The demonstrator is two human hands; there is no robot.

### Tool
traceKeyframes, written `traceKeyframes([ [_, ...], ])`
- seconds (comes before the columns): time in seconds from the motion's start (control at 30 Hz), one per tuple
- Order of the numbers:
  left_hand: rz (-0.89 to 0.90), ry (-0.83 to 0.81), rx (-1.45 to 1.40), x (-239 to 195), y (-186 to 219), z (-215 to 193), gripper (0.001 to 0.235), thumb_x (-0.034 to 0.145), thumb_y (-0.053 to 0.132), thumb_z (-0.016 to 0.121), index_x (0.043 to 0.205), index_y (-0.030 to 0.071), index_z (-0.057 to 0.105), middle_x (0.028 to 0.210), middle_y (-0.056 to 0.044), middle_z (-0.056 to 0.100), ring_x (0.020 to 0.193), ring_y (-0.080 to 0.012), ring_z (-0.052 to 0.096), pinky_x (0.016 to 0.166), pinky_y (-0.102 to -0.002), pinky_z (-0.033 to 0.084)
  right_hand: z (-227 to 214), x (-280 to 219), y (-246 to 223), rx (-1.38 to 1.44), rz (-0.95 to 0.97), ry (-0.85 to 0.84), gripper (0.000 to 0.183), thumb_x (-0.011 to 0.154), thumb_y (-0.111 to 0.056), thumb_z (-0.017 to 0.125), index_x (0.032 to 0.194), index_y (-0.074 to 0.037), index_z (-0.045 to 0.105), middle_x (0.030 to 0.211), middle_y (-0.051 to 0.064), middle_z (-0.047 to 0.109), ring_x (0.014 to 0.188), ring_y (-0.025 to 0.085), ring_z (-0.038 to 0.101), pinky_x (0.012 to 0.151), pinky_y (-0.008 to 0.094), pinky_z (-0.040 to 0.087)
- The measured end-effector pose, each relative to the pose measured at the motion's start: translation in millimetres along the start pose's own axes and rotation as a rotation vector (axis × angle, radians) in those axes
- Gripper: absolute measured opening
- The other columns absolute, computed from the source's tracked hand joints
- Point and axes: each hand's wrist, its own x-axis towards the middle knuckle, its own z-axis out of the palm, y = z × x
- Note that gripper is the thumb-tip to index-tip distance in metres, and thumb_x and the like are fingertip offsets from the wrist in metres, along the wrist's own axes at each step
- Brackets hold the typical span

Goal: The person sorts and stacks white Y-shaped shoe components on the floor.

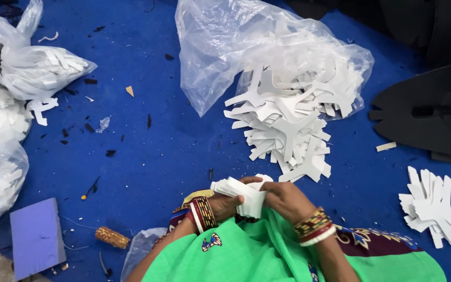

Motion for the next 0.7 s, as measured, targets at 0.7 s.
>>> traceKeyframes([
  [0.7,-0.128,0.203,0.09,9.5,-10.9,-22.2,0.027,0.09,0.024,0.078,0.108,0.01,0.064,0.111,-0.01,0.071,0.091,-0.019,0.07,0.084,-0.036,0.061,-40.1,6.1,94.6,-0.57,0.103,0.808,0.039,0.082,-0.027,0.081,0.114,-0.008,0.07,0.106,0.016,0.067,0.098,0.037,0.065,0.084,0.047,0.053],
])
